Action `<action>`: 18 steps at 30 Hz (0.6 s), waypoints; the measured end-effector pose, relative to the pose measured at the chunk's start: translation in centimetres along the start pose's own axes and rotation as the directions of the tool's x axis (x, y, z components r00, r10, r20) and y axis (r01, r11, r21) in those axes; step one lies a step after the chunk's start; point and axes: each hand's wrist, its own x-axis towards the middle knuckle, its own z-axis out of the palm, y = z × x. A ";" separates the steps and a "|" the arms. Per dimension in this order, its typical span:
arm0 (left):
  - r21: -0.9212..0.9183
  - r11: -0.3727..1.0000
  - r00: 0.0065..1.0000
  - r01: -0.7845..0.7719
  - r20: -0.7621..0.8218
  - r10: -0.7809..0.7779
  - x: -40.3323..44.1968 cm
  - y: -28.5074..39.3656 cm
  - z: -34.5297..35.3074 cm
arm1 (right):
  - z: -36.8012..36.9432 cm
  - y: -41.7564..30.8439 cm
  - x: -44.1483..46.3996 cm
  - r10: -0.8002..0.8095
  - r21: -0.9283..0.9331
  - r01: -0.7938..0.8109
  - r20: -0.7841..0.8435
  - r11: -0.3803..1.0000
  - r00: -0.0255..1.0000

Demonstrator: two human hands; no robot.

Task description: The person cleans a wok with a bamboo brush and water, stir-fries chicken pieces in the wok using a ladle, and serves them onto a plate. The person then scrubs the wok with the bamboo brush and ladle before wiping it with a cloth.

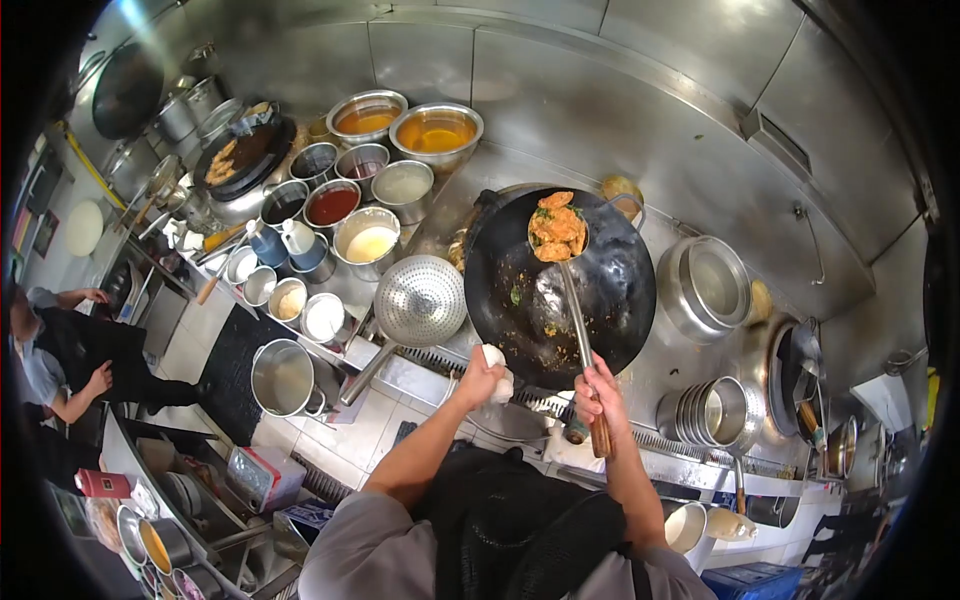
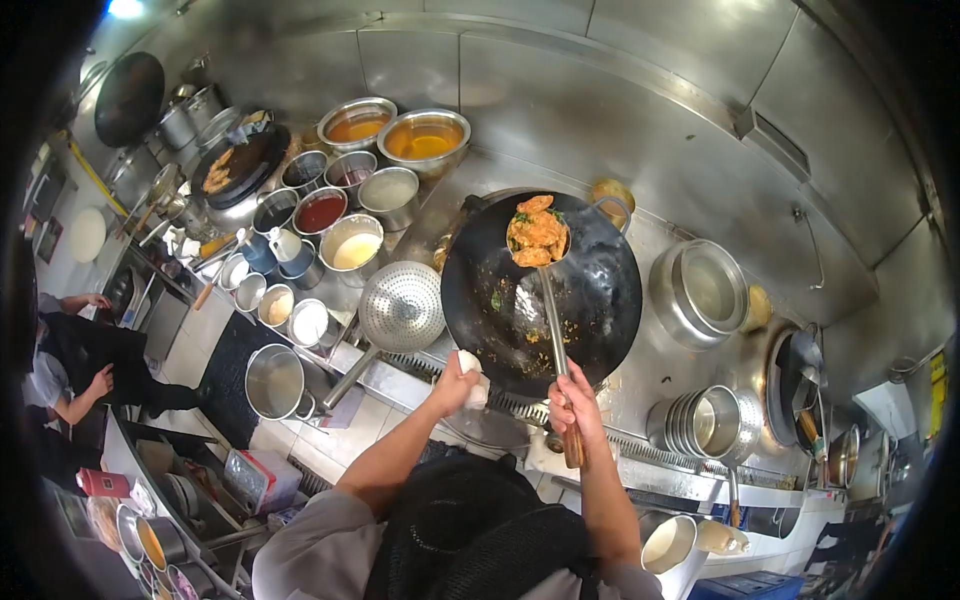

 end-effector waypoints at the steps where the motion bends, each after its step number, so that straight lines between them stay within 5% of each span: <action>1: -0.070 0.997 1.000 0.024 0.006 -0.024 0.5 0.3 0.1 | 0.0 0.4 0.3 0.000 0.010 0.000 -0.017 1.000 1.000; 4: -0.289 0.936 0.980 0.199 0.031 -0.199 2.3 1.3 1.0 | -0.4 1.1 0.3 0.021 0.035 -0.021 -0.025 0.999 0.999; 6: -0.290 0.940 0.982 0.181 0.006 -0.187 3.6 1.6 1.2 | -1.1 1.3 -0.1 0.022 0.012 -0.022 0.000 1.000 1.000; 8: -0.414 0.870 0.963 0.268 0.131 -0.234 4.0 1.8 1.2 | -1.7 0.9 -0.9 0.075 0.097 -0.075 0.000 0.992 0.997; 12: -0.415 0.888 0.977 0.197 0.010 -0.212 4.5 -0.5 2.1 | -2.0 1.2 -3.5 0.115 0.095 -0.113 -0.009 0.989 0.993; 16: -0.460 0.832 0.944 0.310 0.043 -0.328 3.9 2.0 2.4 | -2.2 1.7 -5.3 0.096 0.043 -0.094 -0.026 0.995 0.995; 18: -0.388 0.905 0.982 0.175 0.003 -0.189 5.8 -0.3 2.5 | -3.0 2.4 -5.7 0.076 0.056 -0.073 -0.060 0.996 0.995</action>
